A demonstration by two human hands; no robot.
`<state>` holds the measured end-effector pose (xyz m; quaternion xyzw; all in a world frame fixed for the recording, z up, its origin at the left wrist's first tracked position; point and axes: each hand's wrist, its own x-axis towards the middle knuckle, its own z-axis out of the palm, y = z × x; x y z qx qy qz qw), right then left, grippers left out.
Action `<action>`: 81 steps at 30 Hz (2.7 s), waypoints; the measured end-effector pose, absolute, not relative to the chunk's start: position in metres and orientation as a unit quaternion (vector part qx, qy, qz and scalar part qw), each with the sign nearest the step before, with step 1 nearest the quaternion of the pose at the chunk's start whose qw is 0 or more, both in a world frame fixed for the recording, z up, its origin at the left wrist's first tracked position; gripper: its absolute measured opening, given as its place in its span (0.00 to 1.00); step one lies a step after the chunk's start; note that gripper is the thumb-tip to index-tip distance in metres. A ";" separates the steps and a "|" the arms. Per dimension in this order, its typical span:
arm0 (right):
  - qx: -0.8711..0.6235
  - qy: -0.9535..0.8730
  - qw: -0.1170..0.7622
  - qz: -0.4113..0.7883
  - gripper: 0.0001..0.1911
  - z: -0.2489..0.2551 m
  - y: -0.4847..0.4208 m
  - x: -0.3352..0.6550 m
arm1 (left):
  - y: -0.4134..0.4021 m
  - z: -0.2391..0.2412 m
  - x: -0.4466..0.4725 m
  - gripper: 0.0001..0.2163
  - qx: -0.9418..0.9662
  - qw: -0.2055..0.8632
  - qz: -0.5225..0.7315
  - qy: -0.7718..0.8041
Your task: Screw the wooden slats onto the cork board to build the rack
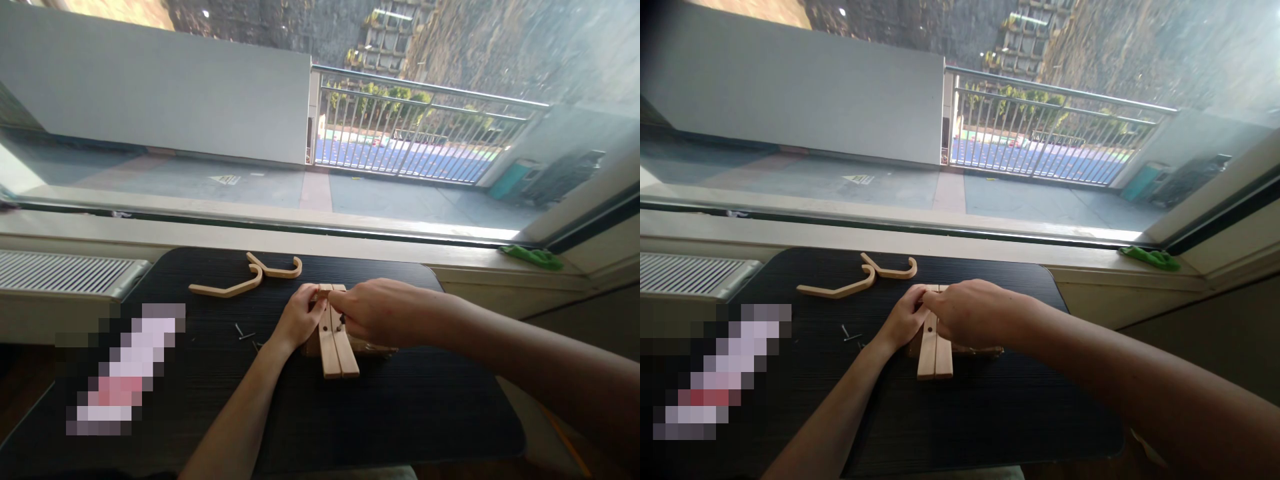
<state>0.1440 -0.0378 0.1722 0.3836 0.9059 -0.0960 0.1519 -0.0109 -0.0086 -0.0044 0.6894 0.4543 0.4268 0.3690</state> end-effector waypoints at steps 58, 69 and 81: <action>0.383 0.916 0.114 -0.048 0.12 0.166 -0.041 0.149 | -0.009 -0.002 -0.010 0.06 0.678 0.400 0.421 0.451; 0.325 0.926 0.192 -0.020 0.14 0.172 -0.038 0.153 | -0.009 -0.003 -0.011 0.04 0.675 0.400 0.417 0.458; 0.293 0.926 0.236 0.021 0.09 0.178 -0.045 0.143 | -0.007 -0.008 -0.011 0.05 0.678 0.392 0.420 0.459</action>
